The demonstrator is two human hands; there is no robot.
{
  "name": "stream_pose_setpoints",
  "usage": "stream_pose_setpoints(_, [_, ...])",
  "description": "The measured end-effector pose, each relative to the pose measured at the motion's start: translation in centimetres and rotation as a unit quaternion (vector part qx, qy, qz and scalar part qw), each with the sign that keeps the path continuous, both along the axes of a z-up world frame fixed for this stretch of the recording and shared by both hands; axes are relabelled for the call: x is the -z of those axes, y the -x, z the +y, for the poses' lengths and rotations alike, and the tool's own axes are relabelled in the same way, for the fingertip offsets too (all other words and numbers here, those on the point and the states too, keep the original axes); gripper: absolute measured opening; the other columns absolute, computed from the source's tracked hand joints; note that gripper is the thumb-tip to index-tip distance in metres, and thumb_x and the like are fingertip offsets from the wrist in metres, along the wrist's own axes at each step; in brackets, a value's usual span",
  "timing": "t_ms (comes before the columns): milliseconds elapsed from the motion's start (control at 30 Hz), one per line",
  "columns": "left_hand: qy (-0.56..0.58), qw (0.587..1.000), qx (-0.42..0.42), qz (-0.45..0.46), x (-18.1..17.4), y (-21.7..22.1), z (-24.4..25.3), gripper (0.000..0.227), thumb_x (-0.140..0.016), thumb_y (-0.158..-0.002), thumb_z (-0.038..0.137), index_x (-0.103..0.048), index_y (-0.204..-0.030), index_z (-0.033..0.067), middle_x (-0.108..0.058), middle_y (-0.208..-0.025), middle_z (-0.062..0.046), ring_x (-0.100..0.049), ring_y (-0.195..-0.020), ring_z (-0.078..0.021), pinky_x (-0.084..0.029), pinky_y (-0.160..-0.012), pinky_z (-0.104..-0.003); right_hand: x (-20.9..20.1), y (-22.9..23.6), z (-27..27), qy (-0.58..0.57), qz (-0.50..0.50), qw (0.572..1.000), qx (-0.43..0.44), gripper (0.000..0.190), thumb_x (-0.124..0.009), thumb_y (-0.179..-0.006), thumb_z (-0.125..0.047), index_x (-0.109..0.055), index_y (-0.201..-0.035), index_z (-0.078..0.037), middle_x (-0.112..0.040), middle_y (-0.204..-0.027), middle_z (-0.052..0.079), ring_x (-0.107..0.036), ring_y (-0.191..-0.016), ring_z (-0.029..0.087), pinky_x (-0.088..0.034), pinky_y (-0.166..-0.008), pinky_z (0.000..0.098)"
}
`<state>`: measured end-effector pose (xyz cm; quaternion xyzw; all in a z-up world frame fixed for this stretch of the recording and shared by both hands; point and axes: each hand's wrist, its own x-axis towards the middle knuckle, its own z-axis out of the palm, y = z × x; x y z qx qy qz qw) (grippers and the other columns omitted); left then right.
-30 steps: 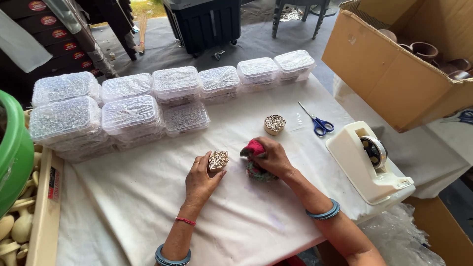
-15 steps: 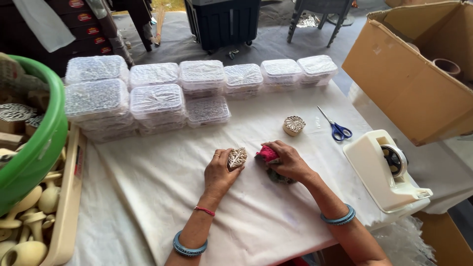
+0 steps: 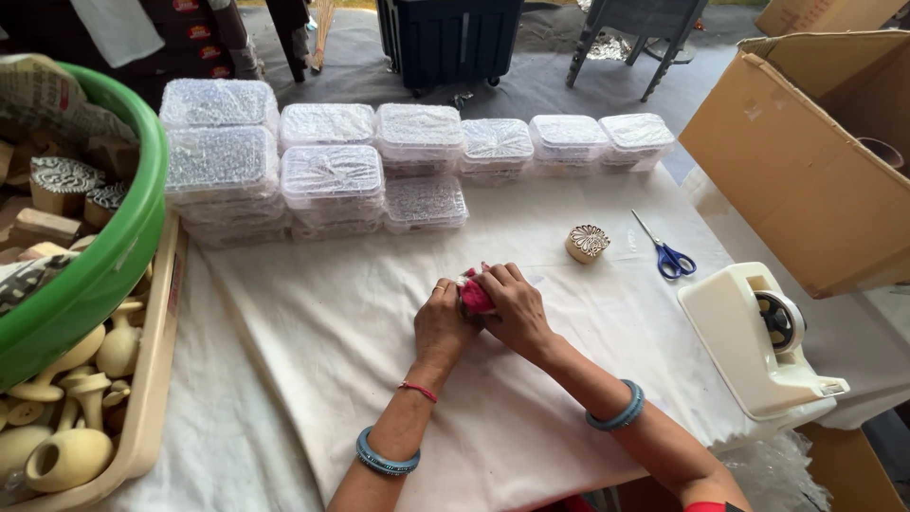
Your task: The person wipes and cleans small, round wooden objects with a patterned cloth on a white tablecloth. They handle the objects one at a time, turning them over to clean different sides, and place the cleaned items on the table.
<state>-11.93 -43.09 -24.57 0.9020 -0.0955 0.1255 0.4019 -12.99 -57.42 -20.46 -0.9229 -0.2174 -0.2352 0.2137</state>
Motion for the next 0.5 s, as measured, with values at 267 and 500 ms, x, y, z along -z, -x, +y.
stream_pose_setpoints(267, [0.005,1.0,0.0,-0.014,-0.8,0.3,-0.3,0.027,-0.081,-0.077,0.026,-0.066,-0.089,0.0068,-0.067,-0.098,-0.009,-0.071,-0.082,-0.0314,-0.059,-0.07,-0.045,1.4,-1.6,-2.6,0.024,0.022,0.999,0.036,0.044,-0.083,-0.069,-0.01,-0.064,-0.109,-0.007,-0.066,-0.103,0.011,-0.063,-0.095,0.032,-0.057,-0.077,0.0439])
stream_pose_setpoints(500, [-0.022,1.0,0.003,-0.01,0.5,0.0,-0.2,0.032,-0.083,-0.073,0.026,-0.065,-0.09,0.0058,-0.066,-0.098,-0.008,-0.072,-0.081,-0.0292,-0.06,-0.07,-0.042,0.9,-0.4,-0.8,-0.008,-0.016,1.0,0.026,0.045,-0.079,-0.066,-0.006,-0.063,-0.109,-0.004,-0.067,-0.106,0.013,-0.064,-0.096,0.033,-0.057,-0.078,0.0425])
